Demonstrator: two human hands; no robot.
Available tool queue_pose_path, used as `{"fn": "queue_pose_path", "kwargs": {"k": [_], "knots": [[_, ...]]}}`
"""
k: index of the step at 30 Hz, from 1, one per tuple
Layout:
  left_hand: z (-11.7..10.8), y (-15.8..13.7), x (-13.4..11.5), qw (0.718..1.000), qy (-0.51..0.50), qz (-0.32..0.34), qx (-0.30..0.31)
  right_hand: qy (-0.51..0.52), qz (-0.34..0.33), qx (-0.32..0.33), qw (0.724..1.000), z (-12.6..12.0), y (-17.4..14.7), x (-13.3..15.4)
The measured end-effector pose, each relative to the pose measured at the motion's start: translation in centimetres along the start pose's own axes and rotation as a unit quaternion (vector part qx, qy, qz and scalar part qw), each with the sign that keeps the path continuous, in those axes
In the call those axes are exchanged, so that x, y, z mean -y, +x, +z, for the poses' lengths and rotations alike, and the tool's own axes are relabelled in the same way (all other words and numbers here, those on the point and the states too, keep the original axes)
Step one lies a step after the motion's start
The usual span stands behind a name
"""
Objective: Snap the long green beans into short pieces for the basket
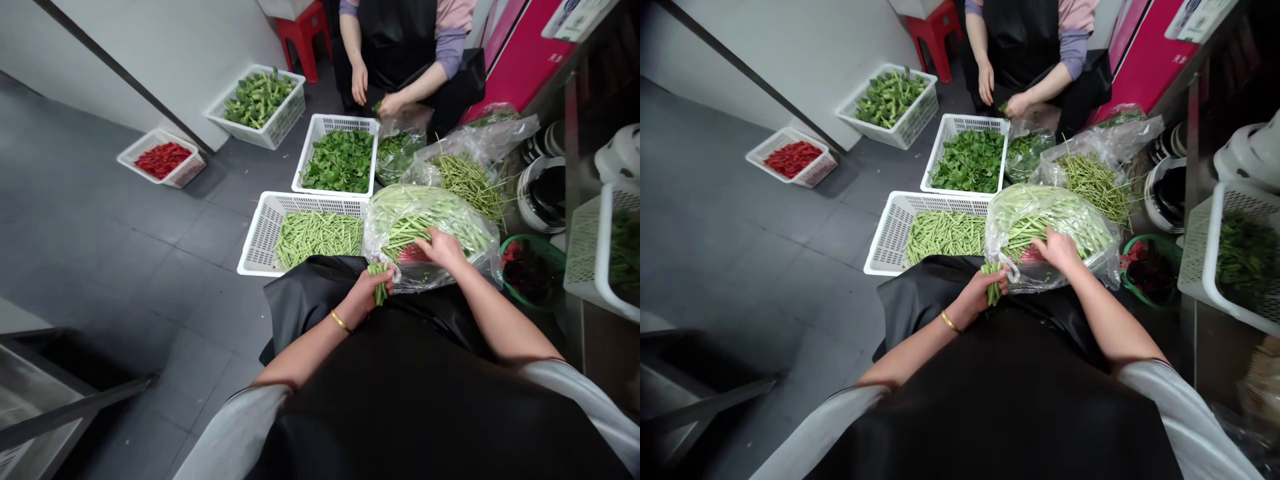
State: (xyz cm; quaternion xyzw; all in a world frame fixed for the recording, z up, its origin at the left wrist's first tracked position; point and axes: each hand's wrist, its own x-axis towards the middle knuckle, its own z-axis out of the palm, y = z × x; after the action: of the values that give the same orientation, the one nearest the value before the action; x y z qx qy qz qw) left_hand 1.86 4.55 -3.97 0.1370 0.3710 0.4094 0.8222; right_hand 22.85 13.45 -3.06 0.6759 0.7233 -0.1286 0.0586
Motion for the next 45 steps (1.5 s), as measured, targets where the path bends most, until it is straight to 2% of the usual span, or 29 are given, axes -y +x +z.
{"fn": "queue_pose_path", "kwargs": {"k": [1, 4, 6, 9, 11, 13, 16, 19, 21, 24, 27, 29, 31, 34, 37, 39, 41, 43, 45], "knots": [[0.2, -0.1, 0.1, 1.000, 0.009, -0.016, 0.007, -0.016, 0.016, -0.012, 1.000, -0.3, 1.2, -0.2], [0.5, 0.0, 0.3, 0.999, 0.022, -0.035, -0.013, -0.037, 0.004, 0.019, 0.999, -0.3, 2.8, 0.0], [0.4, 0.2, 0.4, 0.998, 0.028, -0.022, -0.042, -0.019, -0.014, 0.016, 1.000, 0.5, 1.6, 0.2], [0.1, 0.6, 0.6, 0.996, 0.050, -0.017, -0.068, 0.043, -0.036, -0.018, 0.998, 2.1, -1.8, -0.3], [0.1, 0.8, 1.1, 0.995, 0.066, -0.027, -0.066, 0.069, -0.024, -0.050, 0.996, 2.6, -3.2, -0.8], [0.2, 0.7, 1.5, 0.995, 0.079, -0.038, -0.055, 0.063, 0.006, -0.077, 0.995, 2.6, -2.8, -1.0], [0.5, 0.3, 1.7, 0.995, 0.088, -0.033, -0.038, 0.036, 0.029, -0.037, 0.998, 1.7, 0.1, -0.7], [0.3, -0.3, 1.3, 0.997, 0.074, -0.009, -0.038, 0.038, 0.017, 0.013, 0.999, 1.0, 2.4, 0.0], [0.0, -0.4, 1.0, 0.997, 0.059, 0.003, -0.054, 0.048, 0.003, 0.013, 0.999, 1.2, 1.8, 0.3], [-0.3, 0.0, 0.9, 0.994, 0.053, 0.002, -0.093, 0.119, -0.035, 0.031, 0.992, 2.5, -2.5, 0.1], [0.0, 1.0, 1.7, 0.993, 0.063, -0.017, -0.095, 0.348, -0.073, 0.083, 0.931, 3.9, -8.7, 0.4], [0.6, 1.4, 2.3, 0.995, 0.071, -0.019, -0.065, 0.408, -0.088, 0.102, 0.903, 4.3, -12.0, 1.1], [1.3, 1.4, 2.7, 0.995, 0.086, 0.005, -0.041, 0.416, -0.106, 0.095, 0.898, 4.2, -13.8, 1.9], [2.3, 0.3, 2.8, 0.986, 0.150, 0.073, -0.024, 0.408, -0.133, 0.122, 0.895, 4.1, -14.2, 3.0], [2.9, -1.2, 2.3, 0.963, 0.242, 0.117, 0.031, 0.422, -0.127, 0.214, 0.872, 4.3, -13.4, 4.0], [3.0, -1.9, 1.6, 0.960, 0.250, 0.121, 0.042, 0.435, -0.107, 0.282, 0.848, 4.4, -12.7, 4.2], [2.6, -2.3, 0.7, 0.973, 0.209, 0.091, 0.026, 0.454, -0.104, 0.319, 0.825, 3.7, -12.0, 3.8], [2.0, -2.5, 0.0, 0.985, 0.166, 0.035, 0.023, 0.513, -0.107, 0.275, 0.806, 2.2, -11.4, 2.8], [1.5, -2.7, -0.4, 0.987, 0.153, -0.022, 0.049, 0.599, -0.095, 0.181, 0.775, 0.3, -11.0, 1.9]]}}
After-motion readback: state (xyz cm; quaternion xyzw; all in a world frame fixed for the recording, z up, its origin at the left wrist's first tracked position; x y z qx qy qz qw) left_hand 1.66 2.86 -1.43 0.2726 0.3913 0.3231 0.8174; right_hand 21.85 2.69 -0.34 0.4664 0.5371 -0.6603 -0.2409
